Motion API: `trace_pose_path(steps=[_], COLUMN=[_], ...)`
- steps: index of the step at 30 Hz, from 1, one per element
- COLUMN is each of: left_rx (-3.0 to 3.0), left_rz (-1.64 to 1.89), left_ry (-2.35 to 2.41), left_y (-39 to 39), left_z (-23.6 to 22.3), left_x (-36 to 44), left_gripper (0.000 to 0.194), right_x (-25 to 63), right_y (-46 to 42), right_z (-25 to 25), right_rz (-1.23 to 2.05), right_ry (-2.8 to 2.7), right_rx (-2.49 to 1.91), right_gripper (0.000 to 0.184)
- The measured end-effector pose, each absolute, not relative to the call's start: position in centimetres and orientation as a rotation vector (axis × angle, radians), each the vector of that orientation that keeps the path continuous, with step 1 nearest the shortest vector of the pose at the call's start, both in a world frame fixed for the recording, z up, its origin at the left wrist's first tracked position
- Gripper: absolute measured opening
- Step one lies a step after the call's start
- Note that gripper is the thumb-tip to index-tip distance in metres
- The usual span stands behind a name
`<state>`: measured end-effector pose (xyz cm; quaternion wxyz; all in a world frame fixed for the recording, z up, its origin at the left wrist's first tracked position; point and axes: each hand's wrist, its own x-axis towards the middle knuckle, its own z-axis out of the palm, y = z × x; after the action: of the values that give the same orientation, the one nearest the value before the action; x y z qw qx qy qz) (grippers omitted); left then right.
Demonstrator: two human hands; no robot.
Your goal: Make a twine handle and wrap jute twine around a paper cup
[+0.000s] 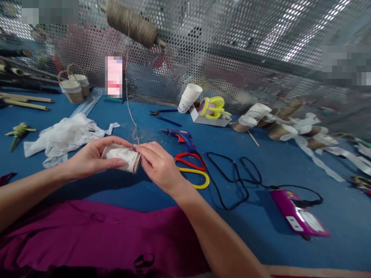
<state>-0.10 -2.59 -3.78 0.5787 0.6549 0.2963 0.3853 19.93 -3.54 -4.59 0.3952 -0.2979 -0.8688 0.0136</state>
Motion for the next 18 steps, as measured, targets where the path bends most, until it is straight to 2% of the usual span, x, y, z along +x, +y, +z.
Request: trace_pose_path(steps=[4, 9, 13, 18], left_rx=[1.361, 0.978, 1.005, 1.160], left_rz=[0.767, 0.690, 0.745, 0.785], left_ry=[0.658, 0.686, 0.729, 0.755], left_y=[-2.0, -1.8, -2.1, -2.3], left_z=[-2.9, -2.7, -3.1, -3.5], left_x=[-0.8, -0.9, -0.3, 0.0], left_gripper=[0.040, 0.037, 0.042, 0.035], right_x=[19.9, 19.6, 19.5, 19.3], right_y=[-3.6, -3.8, -3.9, -4.0], right_z=[-4.6, -4.7, -4.7, -4.5], right_rz=[-0.025, -0.091, -0.066, 0.043], right_ry=[-2.215, -2.281, -2.306, -2.272], right_rx=[-0.731, -0.693, -0.659, -0.683], right_gripper=[0.027, 0.035, 0.035, 0.033])
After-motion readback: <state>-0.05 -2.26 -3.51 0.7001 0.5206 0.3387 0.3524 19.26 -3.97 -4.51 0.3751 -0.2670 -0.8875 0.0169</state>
